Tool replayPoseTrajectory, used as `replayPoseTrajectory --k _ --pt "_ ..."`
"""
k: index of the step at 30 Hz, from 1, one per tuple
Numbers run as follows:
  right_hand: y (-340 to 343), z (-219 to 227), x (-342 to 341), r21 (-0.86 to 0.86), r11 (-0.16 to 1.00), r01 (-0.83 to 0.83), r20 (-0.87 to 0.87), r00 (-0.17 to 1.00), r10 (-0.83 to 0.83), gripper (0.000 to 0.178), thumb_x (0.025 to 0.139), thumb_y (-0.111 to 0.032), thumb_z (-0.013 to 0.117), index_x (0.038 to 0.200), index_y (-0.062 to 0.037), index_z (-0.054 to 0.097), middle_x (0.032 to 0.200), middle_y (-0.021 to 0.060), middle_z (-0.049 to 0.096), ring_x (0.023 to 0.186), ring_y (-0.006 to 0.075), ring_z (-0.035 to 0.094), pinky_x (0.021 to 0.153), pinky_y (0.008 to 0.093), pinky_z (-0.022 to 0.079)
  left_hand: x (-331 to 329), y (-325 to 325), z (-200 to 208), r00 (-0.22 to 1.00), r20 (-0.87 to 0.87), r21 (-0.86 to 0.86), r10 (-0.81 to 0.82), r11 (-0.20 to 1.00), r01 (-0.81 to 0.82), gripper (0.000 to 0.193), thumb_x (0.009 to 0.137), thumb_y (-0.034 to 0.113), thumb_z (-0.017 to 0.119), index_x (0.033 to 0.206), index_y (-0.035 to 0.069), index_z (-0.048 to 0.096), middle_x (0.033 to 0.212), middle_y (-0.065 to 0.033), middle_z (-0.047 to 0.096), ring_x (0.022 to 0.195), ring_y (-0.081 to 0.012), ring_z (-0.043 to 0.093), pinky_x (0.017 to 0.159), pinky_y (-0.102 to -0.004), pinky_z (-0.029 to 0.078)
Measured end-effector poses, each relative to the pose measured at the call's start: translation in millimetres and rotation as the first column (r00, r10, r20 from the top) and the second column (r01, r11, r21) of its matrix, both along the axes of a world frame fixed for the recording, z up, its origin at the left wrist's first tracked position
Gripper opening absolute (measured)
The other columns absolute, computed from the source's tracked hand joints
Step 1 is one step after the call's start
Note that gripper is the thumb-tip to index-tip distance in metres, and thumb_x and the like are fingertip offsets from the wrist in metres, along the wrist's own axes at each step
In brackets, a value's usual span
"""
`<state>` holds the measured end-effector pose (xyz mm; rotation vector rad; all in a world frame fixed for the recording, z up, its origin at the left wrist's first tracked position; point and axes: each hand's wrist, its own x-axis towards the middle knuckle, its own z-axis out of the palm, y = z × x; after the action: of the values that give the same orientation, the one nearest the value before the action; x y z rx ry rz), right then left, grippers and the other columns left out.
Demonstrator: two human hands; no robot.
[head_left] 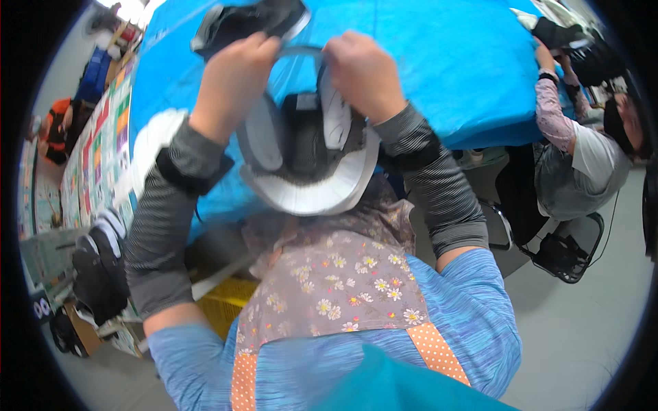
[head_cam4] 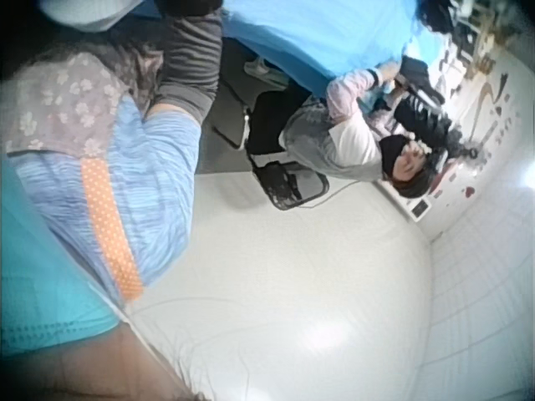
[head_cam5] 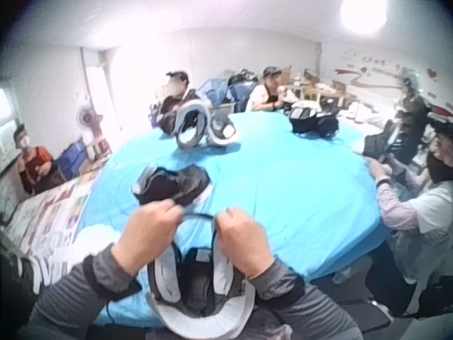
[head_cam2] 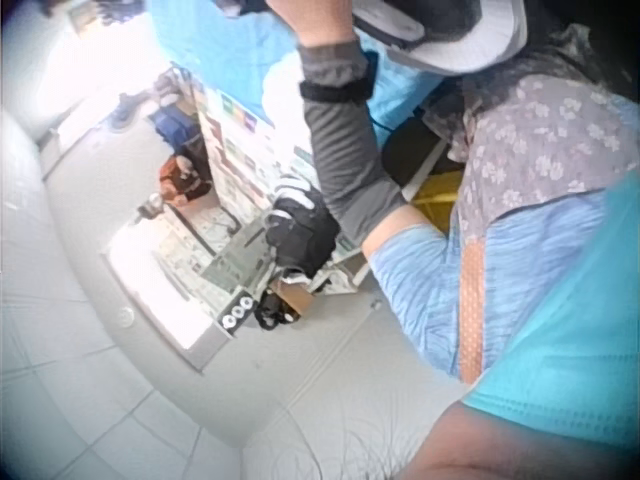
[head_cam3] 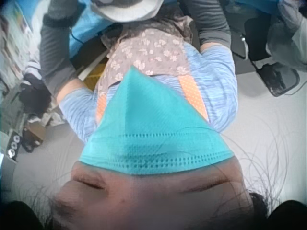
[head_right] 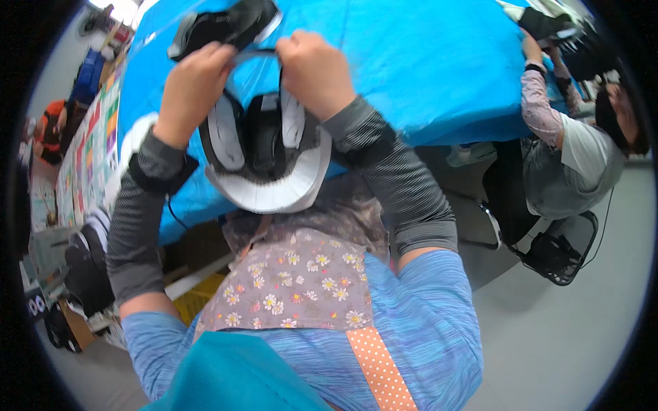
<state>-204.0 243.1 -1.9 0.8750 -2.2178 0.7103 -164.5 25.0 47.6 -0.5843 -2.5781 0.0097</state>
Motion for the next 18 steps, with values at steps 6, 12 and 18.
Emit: replayPoseTrajectory --k 6,12,18 --pt "-14 10 -1 -0.269 0.961 -0.058 -0.161 0.987 0.015 0.003 0.084 -0.009 0.067 0.087 -0.0085 0.066 0.082 0.0083 0.059 0.081 0.0312 0.063 0.064 0.0411 0.054 12 -2 15 0.997 -0.077 0.253 -0.003 0.967 0.022 0.015 0.091 0.009 0.068 0.105 0.005 0.069 0.094 -0.0126 0.069 0.085 -0.0347 0.068 0.073 -0.0413 0.054" --pt "6 -3 -14 -0.097 0.993 0.073 0.044 0.997 -0.069 0.015 0.084 -0.006 0.072 0.098 -0.0065 0.068 0.086 0.0105 0.063 0.083 0.0332 0.064 0.070 0.0431 0.053 84 22 31 0.985 0.048 0.308 -0.164 0.941 0.141 0.038 0.083 0.007 0.078 0.119 0.006 0.067 0.107 -0.0114 0.073 0.099 -0.0352 0.068 0.086 -0.0411 0.055" --pt "46 44 8 -0.449 0.862 -0.238 0.148 0.931 0.334 0.023 0.089 -0.020 0.076 0.106 -0.0050 0.072 0.103 0.0146 0.072 0.095 0.0332 0.067 0.081 0.0392 0.054 175 -2 4 0.352 0.894 0.261 -0.278 0.960 0.098 0.032 0.091 0.021 0.072 0.120 0.007 0.069 0.107 -0.0163 0.072 0.096 -0.0351 0.068 0.082 -0.0414 0.055"
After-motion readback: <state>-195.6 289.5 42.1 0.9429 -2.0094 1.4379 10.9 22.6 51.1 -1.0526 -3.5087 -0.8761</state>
